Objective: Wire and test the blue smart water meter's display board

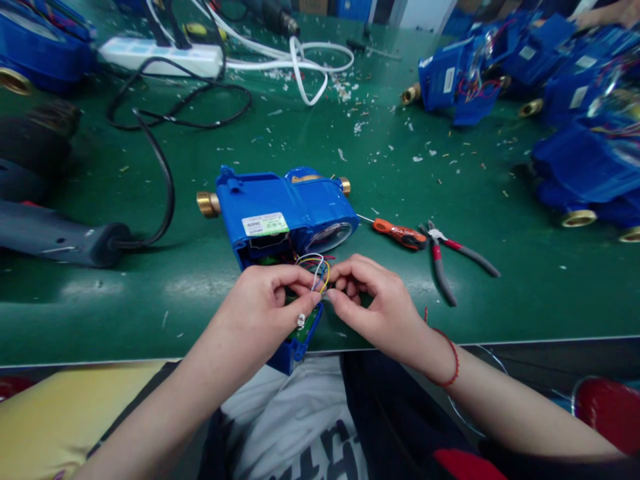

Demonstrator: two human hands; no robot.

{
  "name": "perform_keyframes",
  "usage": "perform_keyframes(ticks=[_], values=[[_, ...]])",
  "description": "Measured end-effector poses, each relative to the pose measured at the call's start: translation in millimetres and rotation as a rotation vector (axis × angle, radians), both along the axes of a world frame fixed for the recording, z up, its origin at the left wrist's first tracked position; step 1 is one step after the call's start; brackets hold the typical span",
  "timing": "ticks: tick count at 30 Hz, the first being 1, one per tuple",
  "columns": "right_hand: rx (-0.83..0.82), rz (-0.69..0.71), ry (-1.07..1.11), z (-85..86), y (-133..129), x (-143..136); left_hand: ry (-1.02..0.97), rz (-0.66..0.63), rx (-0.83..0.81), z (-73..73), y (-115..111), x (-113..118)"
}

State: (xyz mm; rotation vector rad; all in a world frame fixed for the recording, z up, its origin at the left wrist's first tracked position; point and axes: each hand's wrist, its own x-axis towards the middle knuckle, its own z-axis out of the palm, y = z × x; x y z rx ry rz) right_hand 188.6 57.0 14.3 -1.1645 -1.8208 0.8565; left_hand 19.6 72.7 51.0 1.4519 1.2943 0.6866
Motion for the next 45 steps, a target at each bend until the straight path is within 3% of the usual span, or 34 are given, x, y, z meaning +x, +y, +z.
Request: perform_keyframes(ticks=[3,7,12,15,18,22,25,31,38,45], values=[[-0.127,0.008,0.117,1.1,0.0,-4.4,0.058,-0.016,0.028,1.8,0.7,-0.4],[-0.069,-0.018,0.052,-1.0,1.9,-4.4,0.087,-0.016,0.027,3.8,0.1,-0.2],[-0.061,-0.16,0.047,0.2,2.4,0.8,0.018,0.006,-0.046,0.4,-0.3,-4.0],[-0.004,-0.118,0.038,2.8,-0.3,-0.9,-0.043,0.014,-0.081,-4.2,-1.1,-8.1],[-0.073,-0.069,0.078,3.0,-4.3,-6.4,-0.049,0.009,-0.075,-5.8,-2.8,-10.7],[-0.037,-0.168,0.124,1.1,-9.0,-12.0,-0.03,0.003,-0.054,-3.8,-4.1,-10.0],[0.012,-0.105,0.078,0.7,-8.8,-13.6,-0.034,0.008,-0.053,-3.3,-4.4,-8.4],[-0.211,-0.039,0.262,-1.0,0.5,-16.1,-0.015,-0.015,-0.041,-4.1,-4.6,-8.6],[-0.084,-0.039,0.16,0.8,2.3,-11.6,0.048,-0.073,-0.024,-2.5,-1.3,-9.8],[-0.025,0.055,0.043,4.7,4.3,-4.9,0.061,-0.076,-0.019,-1.2,-1.4,-8.3]])
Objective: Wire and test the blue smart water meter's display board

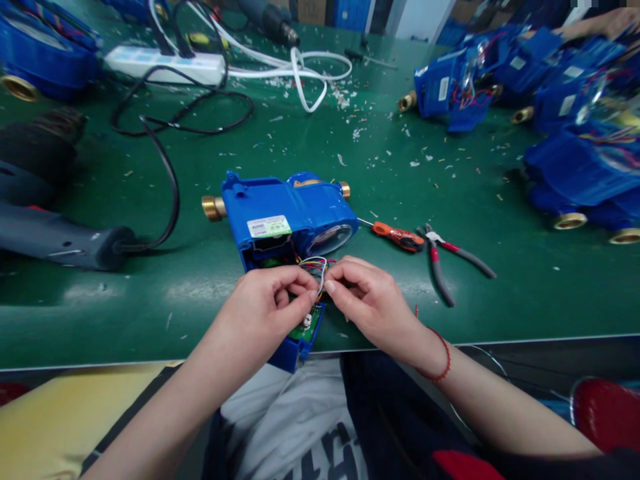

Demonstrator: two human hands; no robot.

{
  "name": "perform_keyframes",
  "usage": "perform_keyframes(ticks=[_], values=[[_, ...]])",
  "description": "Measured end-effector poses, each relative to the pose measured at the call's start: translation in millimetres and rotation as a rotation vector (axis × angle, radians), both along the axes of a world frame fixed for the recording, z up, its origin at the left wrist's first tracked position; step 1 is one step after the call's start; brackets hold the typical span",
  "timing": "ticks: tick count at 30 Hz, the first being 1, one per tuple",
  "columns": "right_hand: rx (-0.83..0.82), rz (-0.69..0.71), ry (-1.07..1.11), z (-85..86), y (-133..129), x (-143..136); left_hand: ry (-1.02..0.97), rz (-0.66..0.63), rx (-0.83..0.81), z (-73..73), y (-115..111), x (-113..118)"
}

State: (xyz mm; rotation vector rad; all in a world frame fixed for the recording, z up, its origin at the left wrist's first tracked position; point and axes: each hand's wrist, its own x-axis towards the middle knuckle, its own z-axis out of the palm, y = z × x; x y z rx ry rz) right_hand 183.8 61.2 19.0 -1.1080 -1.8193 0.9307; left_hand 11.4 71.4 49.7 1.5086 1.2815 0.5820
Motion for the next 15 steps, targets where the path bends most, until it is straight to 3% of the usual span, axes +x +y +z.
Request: perform_keyframes(ticks=[15], values=[[-0.145,-0.002,0.092,-0.5,-0.4,-2.1,0.005,-0.006,0.032,1.5,-0.6,0.2]])
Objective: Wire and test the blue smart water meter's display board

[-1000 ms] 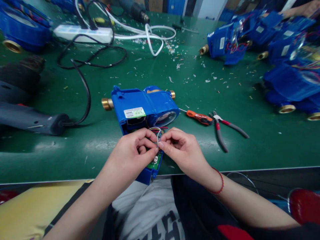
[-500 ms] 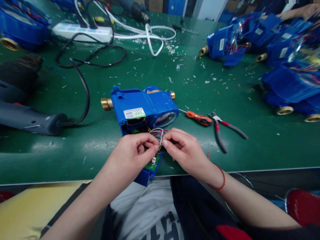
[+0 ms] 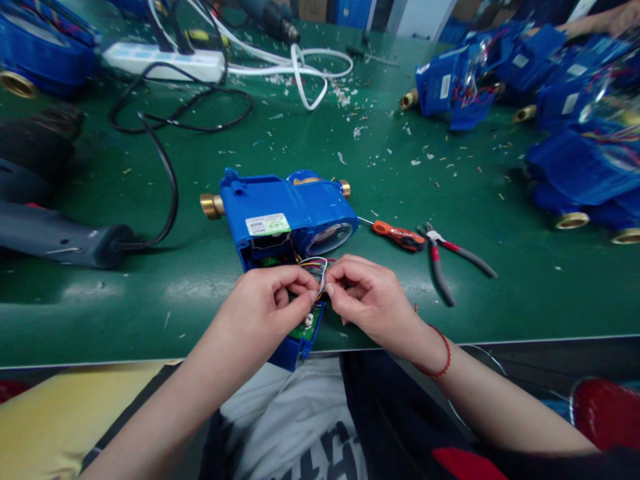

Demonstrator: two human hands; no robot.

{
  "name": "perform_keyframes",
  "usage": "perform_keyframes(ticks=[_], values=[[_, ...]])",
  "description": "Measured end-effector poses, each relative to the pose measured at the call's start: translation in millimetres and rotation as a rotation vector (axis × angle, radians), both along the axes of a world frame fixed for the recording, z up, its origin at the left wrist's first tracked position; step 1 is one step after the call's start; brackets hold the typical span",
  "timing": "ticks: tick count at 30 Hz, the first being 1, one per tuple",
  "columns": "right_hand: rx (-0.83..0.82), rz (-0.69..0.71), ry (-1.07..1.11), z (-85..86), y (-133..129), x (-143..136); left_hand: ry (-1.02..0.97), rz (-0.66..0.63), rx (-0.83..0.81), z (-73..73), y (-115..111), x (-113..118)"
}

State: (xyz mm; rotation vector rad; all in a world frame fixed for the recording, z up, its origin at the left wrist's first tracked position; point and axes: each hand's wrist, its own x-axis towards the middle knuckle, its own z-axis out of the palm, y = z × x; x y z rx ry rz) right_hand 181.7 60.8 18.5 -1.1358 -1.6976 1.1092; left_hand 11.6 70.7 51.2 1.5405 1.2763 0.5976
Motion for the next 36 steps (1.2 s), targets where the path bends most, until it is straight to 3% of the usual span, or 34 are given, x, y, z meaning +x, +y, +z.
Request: perform_keyframes(ticks=[13,18,26,36], values=[[0.197,-0.064,-0.077,0.2,4.3,-0.3,0.122,0.016,0.052,-4.0,-0.8,1.3],[0.149,-0.141,-0.027,0.3,1.7,3.1,0.131,-0.025,0.044,-0.6,0.2,1.8],[0.152,-0.105,-0.11,-7.2,-6.5,-6.1,0.211,-0.015,0.029,-4.5,-1.4,2.0],[0.052,-0.114,-0.151,-7.3,-8.0,-7.3,0.12,-0.005,0.036,-6.6,-3.6,2.5]])
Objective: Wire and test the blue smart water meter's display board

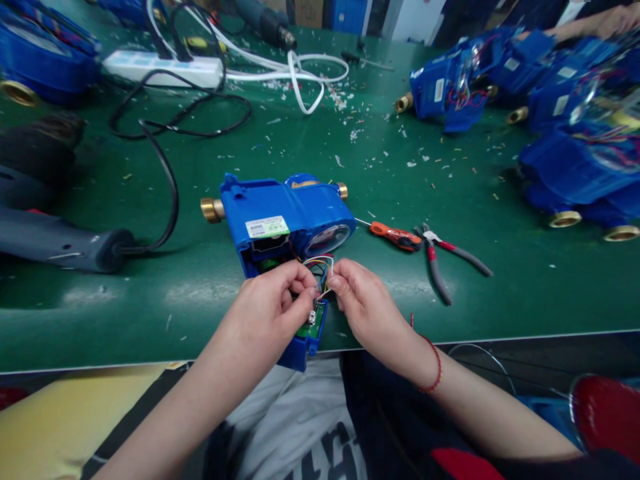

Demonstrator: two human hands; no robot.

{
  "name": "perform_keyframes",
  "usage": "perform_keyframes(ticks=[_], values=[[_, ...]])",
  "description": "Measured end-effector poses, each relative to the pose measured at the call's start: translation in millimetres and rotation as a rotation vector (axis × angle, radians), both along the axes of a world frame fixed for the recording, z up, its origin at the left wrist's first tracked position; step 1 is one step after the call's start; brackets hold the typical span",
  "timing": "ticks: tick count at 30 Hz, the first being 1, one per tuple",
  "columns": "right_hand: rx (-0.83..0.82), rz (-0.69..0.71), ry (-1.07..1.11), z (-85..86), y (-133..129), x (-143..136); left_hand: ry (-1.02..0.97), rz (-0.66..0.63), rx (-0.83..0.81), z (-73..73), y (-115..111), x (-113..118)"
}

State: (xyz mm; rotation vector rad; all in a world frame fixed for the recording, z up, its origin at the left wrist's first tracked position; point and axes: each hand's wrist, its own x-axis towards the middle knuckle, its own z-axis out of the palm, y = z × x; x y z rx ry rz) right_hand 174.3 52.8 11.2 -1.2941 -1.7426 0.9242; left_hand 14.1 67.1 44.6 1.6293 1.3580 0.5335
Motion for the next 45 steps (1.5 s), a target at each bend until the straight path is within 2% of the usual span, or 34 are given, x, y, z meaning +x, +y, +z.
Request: perform_keyframes(ticks=[5,9,16,21,30,33,39,45], values=[[-0.031,-0.033,0.031,1.4,1.1,3.1,-0.018,-0.004,0.002,-0.6,0.9,-0.5],[-0.059,0.071,0.123,3.3,-0.2,7.6,-0.023,-0.001,0.01,-0.9,1.2,-0.3],[0.133,0.057,-0.033,0.6,-1.9,4.8,-0.013,0.041,0.01,-0.2,2.2,2.5],[0.138,0.043,-0.053,-2.4,-2.2,4.6,0.027,0.031,-0.011,0.2,5.0,3.4],[0.231,0.29,-0.222,-0.7,6.6,12.5,-0.007,0.024,0.001,-3.0,3.8,0.4],[0.226,0.328,-0.245,1.5,8.5,13.4,-0.021,0.021,-0.003,-2.8,4.2,-0.8],[0.165,0.297,-0.143,-0.7,7.8,14.5,-0.081,0.038,-0.02,0.6,5.9,1.6],[0.197,0.224,-0.081,-4.3,6.0,13.9,-0.079,0.065,-0.072,5.5,5.7,2.0]])
